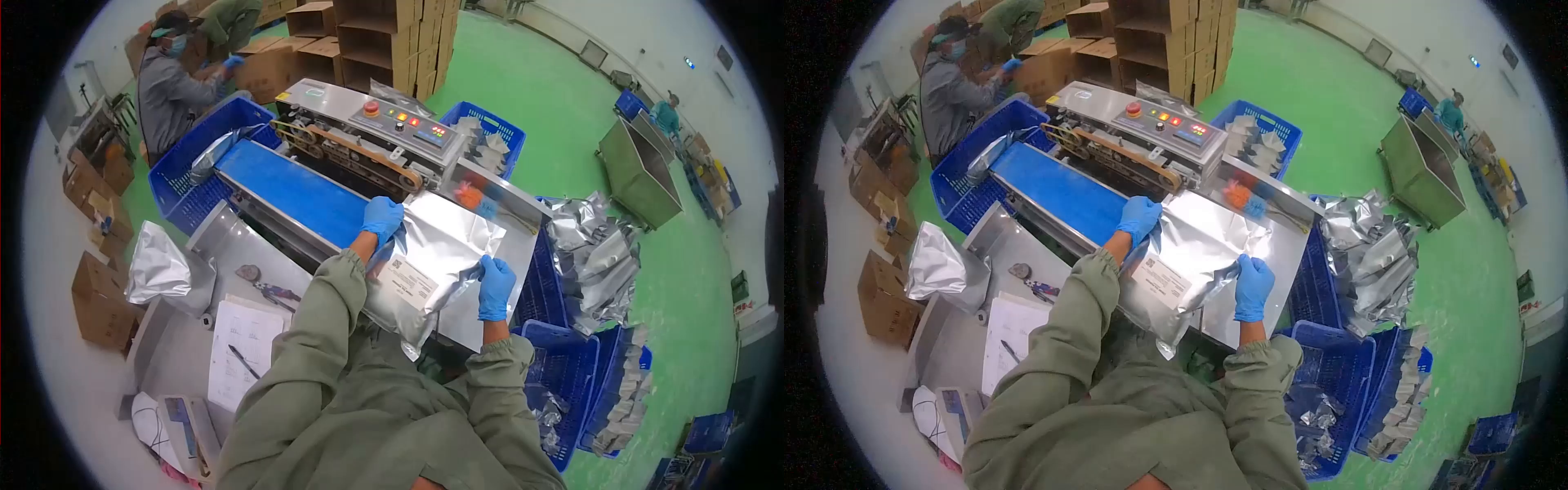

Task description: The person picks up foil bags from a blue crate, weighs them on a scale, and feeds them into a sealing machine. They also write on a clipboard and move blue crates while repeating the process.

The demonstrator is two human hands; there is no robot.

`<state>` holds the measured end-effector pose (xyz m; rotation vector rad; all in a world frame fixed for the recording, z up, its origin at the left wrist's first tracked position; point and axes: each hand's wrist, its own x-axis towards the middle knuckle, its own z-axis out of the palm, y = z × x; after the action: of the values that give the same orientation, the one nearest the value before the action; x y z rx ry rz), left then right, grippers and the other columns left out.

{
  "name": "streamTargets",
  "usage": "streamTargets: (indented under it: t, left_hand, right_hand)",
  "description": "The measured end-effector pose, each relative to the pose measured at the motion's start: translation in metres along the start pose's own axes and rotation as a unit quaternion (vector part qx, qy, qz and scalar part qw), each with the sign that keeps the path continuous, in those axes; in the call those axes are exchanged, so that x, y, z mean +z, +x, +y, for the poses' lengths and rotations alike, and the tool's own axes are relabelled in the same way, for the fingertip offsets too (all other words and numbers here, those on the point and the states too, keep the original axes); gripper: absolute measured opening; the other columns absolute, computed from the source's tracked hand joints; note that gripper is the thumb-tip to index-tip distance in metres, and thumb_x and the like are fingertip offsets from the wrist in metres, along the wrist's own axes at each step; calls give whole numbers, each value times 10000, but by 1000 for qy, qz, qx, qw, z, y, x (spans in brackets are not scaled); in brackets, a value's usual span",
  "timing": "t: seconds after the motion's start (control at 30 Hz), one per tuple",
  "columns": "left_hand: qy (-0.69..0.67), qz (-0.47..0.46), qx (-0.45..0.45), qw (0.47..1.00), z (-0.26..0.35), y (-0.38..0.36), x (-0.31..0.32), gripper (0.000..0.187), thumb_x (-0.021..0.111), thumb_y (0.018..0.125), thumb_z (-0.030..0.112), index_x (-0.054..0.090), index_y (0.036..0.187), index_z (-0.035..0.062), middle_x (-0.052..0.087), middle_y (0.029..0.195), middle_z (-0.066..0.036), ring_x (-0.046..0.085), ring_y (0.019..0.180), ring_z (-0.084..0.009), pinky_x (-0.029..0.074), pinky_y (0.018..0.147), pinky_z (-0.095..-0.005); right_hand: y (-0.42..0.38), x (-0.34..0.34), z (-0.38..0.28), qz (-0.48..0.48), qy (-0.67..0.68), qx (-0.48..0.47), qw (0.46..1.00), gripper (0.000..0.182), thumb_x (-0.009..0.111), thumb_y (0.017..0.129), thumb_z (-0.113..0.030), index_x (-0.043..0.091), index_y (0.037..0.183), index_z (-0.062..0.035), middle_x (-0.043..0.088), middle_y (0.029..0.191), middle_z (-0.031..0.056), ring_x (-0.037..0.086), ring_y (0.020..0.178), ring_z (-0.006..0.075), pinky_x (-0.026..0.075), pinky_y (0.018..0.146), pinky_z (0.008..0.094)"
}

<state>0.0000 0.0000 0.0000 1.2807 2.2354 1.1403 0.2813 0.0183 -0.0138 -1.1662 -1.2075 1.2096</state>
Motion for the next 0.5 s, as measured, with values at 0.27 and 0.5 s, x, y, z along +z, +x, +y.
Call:
streamTargets:
  t: [0.27,0.5]
  left_hand:
    - [-42,18,-23,999,-30,32,-18,378,578,809,348,644,662,6,628,638,-164,638,634,-300,496,632,-381]
    - [34,78,-26,996,-24,14,-97,398,558,850,382,631,851,-9,659,856,-144,633,804,-252,471,741,-359]
  right_hand:
    - [18,33,-32,-149,-79,32,985,212,647,797,-178,625,677,-5,568,602,22,492,516,91,381,483,241]
    - [29,106,-3,-181,-38,83,979,253,660,770,-226,640,677,9,583,580,51,522,502,127,423,499,291]
